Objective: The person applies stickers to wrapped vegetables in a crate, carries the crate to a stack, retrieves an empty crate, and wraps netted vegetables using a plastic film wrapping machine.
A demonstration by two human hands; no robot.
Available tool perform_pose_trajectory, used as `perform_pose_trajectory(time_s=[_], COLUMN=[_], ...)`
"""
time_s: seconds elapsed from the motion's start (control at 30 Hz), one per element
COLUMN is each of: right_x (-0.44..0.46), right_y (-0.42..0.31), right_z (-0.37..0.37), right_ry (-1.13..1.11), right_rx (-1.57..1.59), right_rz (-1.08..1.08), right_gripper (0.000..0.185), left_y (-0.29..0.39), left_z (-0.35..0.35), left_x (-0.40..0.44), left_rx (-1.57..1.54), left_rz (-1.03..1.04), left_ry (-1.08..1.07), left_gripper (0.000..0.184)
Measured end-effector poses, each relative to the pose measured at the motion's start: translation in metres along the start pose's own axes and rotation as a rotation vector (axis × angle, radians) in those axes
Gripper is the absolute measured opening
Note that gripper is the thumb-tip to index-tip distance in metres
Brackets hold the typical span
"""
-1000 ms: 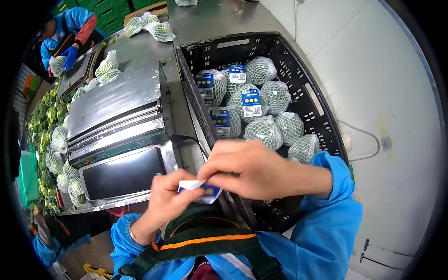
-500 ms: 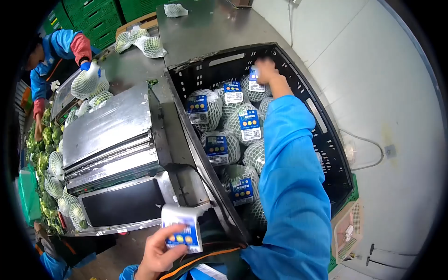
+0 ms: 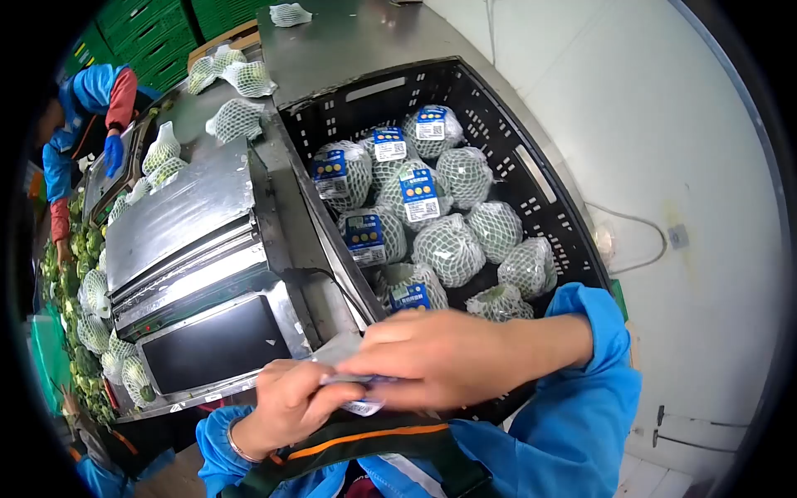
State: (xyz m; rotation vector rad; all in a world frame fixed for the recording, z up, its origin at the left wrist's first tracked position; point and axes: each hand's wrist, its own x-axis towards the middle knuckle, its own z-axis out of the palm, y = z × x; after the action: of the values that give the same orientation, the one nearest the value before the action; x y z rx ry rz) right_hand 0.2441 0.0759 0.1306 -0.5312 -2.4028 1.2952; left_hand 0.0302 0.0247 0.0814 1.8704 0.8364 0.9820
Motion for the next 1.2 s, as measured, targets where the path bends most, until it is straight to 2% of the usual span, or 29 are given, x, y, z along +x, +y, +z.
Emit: perform_pose_trajectory(time_s=[0.03,0.07,0.1,0.13,0.17,0.2,0.23,0.3,0.37,0.43,0.47,0.5,0.53,0.57,0.6,0.63,0.67,0.7,0.73,0.77,0.83,0.87,0.93,0.97,1.0,1.03,1.1,1.13,1.2], right_x=[-0.005,-0.007,-0.011,-0.017,-0.025,-0.031,-0.041,-0.054,-0.069,-0.066,-0.074,-0.080,-0.080,-0.084,-0.090,-0.095,-0.092,-0.095,-0.086,-0.072,-0.033,-0.029,-0.023,-0.024,-0.028,-0.032,-0.041,-0.052,-0.069], right_y=[0.005,0.000,0.004,0.009,0.030,0.049,0.082,0.164,0.256,0.284,0.295,0.299,0.287,0.275,0.280,0.285,0.268,0.269,0.252,0.221,0.098,0.047,-0.011,-0.026,-0.025,-0.022,-0.018,-0.003,0.040], right_z=[-0.001,-0.016,-0.037,-0.067,-0.089,-0.124,-0.158,-0.182,-0.179,-0.163,-0.156,-0.147,-0.144,-0.146,-0.146,-0.143,-0.127,-0.113,-0.104,-0.095,-0.061,-0.040,-0.006,0.006,0.008,0.004,-0.038,-0.055,-0.091], right_ry=[0.031,0.050,0.214,0.301,0.598,0.595,0.439,0.232,0.191,0.122,0.268,0.414,0.528,0.485,0.255,0.019,-0.014,0.140,0.323,0.487,0.416,0.317,0.085,0.006,0.040,0.070,0.396,0.591,0.368], right_rx=[-0.187,-0.300,-0.162,-0.377,-0.240,-0.350,-0.460,-0.570,-0.617,-0.735,-0.834,-0.927,-0.908,-0.913,-0.961,-0.994,-0.991,-1.054,-0.856,-0.655,0.130,0.367,0.028,-0.009,-0.148,-0.290,-0.365,-0.144,-0.223], right_rz=[-0.074,0.020,0.099,0.169,0.342,0.473,0.627,0.687,0.749,0.913,0.870,0.825,0.758,0.632,0.795,0.950,1.035,1.018,0.836,0.649,0.561,0.464,0.129,0.141,0.081,0.024,0.187,0.316,0.472], right_gripper=[0.023,0.018,0.016,0.016,0.016,0.021,0.026,0.037,0.045,0.067,0.074,0.081,0.089,0.085,0.081,0.078,0.073,0.066,0.062,0.058,0.047,0.039,0.032,0.029,0.025,0.021,0.013,0.014,0.017], left_y=[0.005,-0.001,-0.014,-0.030,-0.033,-0.033,-0.033,-0.026,-0.012,-0.004,0.000,0.003,-0.003,-0.009,-0.004,0.004,0.016,0.022,0.029,0.028,0.025,0.016,0.021,0.024,0.020,0.016,-0.005,-0.004,-0.013], left_z=[0.002,0.011,0.025,0.037,0.039,0.041,0.043,0.040,0.023,0.021,0.015,0.014,0.011,0.009,0.011,0.013,0.020,0.022,0.025,0.020,0.008,0.015,0.020,0.019,0.025,0.031,0.040,0.041,0.046], left_x=[0.003,-0.003,-0.014,-0.029,-0.036,-0.040,-0.043,-0.028,-0.019,-0.021,-0.028,-0.036,-0.050,-0.061,-0.060,-0.056,-0.043,-0.034,-0.026,-0.025,-0.027,-0.027,-0.018,-0.013,-0.015,-0.017,-0.044,-0.052,-0.070], left_rx=[-0.028,-0.067,-0.101,-0.204,-0.195,-0.378,-0.563,-0.817,-0.976,-0.816,-0.735,-0.730,-0.687,-0.646,-0.714,-0.688,-0.717,-0.679,-0.637,-0.457,-0.106,-0.025,-0.009,0.030,0.047,-0.153,-0.090,-0.142,-0.514], left_rz=[-0.128,-0.247,-0.365,-0.511,-0.748,-0.766,-0.785,-0.640,-0.630,-0.441,-0.508,-0.567,-0.519,-0.471,-0.486,-0.560,-0.555,-0.526,-0.499,-0.425,-0.289,-0.129,-0.136,-0.086,-0.164,-0.305,-0.694,-0.794,-0.850], left_ry=[-0.116,-0.183,-0.247,-0.266,-0.340,-0.229,-0.117,0.049,0.029,0.118,0.069,0.096,0.077,0.058,0.135,0.179,0.279,0.335,0.391,0.272,0.023,0.125,0.092,0.017,-0.059,-0.119,-0.376,-0.343,-0.126], left_gripper=[0.023,0.024,0.027,0.030,0.027,0.026,0.025,0.069,0.078,0.079,0.077,0.058,0.044,0.032,0.020,0.021,0.021,0.020,0.019,0.017,0.013,0.017,0.011,0.010,0.012,0.017,0.022,0.025,0.023])
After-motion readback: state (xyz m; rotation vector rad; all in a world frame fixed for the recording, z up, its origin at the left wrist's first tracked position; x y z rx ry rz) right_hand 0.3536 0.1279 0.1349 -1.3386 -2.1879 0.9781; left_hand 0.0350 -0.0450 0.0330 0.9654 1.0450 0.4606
